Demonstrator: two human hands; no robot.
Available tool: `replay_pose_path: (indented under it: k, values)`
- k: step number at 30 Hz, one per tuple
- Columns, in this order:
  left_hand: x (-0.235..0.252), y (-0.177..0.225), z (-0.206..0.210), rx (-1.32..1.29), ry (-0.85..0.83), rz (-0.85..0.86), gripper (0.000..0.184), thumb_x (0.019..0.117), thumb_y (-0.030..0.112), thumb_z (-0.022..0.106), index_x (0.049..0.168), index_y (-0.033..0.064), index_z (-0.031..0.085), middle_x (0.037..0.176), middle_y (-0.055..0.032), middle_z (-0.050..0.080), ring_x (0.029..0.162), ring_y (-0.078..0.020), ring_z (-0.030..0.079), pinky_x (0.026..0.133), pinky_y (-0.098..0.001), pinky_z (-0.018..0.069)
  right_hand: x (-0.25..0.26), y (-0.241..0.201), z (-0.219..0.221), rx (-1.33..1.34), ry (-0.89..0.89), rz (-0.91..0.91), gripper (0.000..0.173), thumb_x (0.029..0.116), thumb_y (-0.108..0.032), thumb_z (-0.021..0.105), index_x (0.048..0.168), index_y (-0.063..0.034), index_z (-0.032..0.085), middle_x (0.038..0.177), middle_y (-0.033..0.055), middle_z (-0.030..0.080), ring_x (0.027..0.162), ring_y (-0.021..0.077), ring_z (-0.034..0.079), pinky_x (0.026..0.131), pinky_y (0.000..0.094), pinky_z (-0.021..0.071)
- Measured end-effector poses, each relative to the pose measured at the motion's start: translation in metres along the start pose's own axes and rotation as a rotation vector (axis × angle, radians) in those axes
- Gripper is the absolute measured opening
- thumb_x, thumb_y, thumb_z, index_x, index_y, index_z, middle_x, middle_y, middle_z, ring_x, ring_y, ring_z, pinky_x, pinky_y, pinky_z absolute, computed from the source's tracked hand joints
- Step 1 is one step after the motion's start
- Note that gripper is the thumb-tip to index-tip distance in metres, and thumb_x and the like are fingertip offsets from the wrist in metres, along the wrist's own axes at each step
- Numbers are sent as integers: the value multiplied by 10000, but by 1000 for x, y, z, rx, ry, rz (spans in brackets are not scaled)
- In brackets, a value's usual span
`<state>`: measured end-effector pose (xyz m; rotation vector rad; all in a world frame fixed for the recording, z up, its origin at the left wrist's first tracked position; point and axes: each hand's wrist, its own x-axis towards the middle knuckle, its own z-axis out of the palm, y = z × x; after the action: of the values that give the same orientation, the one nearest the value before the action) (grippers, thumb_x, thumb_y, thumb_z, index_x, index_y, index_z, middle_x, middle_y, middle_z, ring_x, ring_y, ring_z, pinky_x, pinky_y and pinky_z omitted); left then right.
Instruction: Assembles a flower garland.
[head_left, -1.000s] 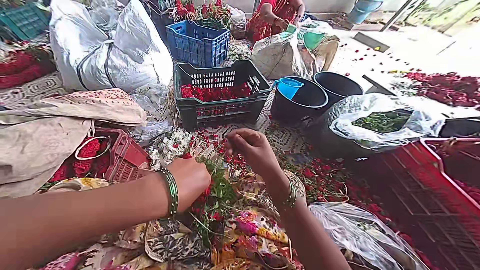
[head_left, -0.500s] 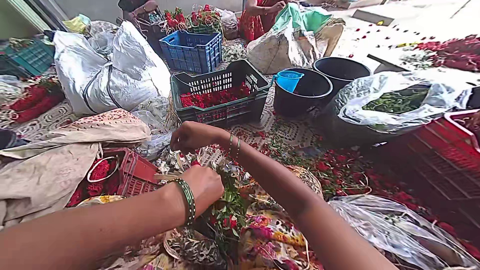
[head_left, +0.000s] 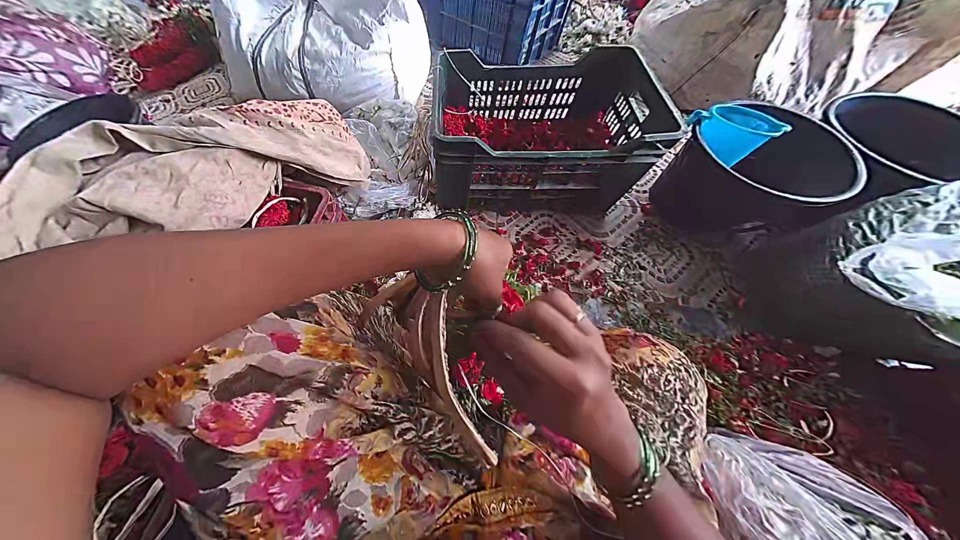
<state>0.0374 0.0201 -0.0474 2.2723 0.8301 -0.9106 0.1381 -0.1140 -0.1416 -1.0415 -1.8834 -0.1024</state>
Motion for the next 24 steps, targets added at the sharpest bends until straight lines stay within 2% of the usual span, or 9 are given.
replay_pose_path:
  k: [2, 4, 6, 10, 13, 16, 19, 22, 24]
  values:
    - [1, 0, 0, -71, 14, -21, 262, 929, 182, 751, 754, 1, 677, 710, -62, 610, 676, -151, 560, 635, -361, 445, -6, -17, 15, -308, -86, -33, 195, 963, -96, 598, 1052, -89, 771, 792, 77, 611, 718, 226, 537, 698, 367, 383]
    - [3, -3, 1, -114, 27, 8, 267, 937, 167, 748, 756, -11, 667, 709, -64, 601, 673, -149, 553, 639, -357, 444, -8, -20, 26, -436, -135, -17, 199, 942, -57, 583, 1007, -99, 766, 854, 93, 646, 752, 254, 575, 709, 403, 396]
    - [2, -4, 1, -120, 39, 21, 259, 947, 139, 727, 757, -22, 658, 709, -68, 588, 674, -155, 542, 636, -356, 436, -12, -14, 26, -277, -134, -18, 165, 939, -42, 587, 958, -112, 735, 887, 90, 614, 840, 252, 570, 780, 396, 393]
    - [-2, -11, 5, -122, 24, 49, 282, 941, 156, 732, 731, -15, 653, 695, -64, 592, 660, -148, 538, 634, -355, 429, -29, 3, 12, 257, -49, 81, 144, 1011, -85, 593, 1024, -93, 736, 1042, 77, 676, 1041, 130, 624, 938, 221, 509]
    - [-1, -14, 10, -122, 1, 85, 331, 940, 191, 743, 687, 0, 647, 635, -40, 575, 595, -119, 515, 588, -323, 412, -37, 10, 6, 613, 47, 170, 148, 1047, -148, 572, 1052, -64, 694, 1107, 51, 721, 1113, 100, 671, 973, 237, 554]
    - [-1, -13, 11, -136, -14, 88, 317, 953, 191, 734, 715, -10, 672, 645, -41, 584, 601, -111, 515, 595, -313, 412, -41, 3, 10, 765, 181, 326, 133, 1026, -153, 629, 1097, -97, 727, 1031, -30, 751, 938, 32, 711, 837, 207, 606]
    - [-3, -10, 10, -177, 6, 61, 280, 966, 161, 713, 754, -14, 664, 692, -53, 605, 643, -122, 546, 624, -321, 443, -40, -3, 13, 526, 200, 455, 116, 909, -15, 702, 1009, 36, 729, 916, 32, 765, 787, 18, 714, 730, 177, 614]
    - [0, -10, 13, -200, 27, 60, 282, 980, 139, 688, 748, -20, 661, 691, -53, 586, 639, -127, 525, 623, -322, 431, -37, -8, 14, 211, 189, 477, 106, 843, -48, 718, 908, 28, 752, 816, 52, 750, 708, -8, 687, 669, 134, 574]
    - [1, -9, 14, -222, 25, 64, 299, 987, 134, 678, 733, -19, 640, 676, -51, 563, 623, -123, 504, 607, -318, 417, -36, -8, 16, 91, 194, 434, 106, 831, -73, 726, 891, -1, 775, 828, 72, 725, 742, 7, 671, 686, 115, 546]
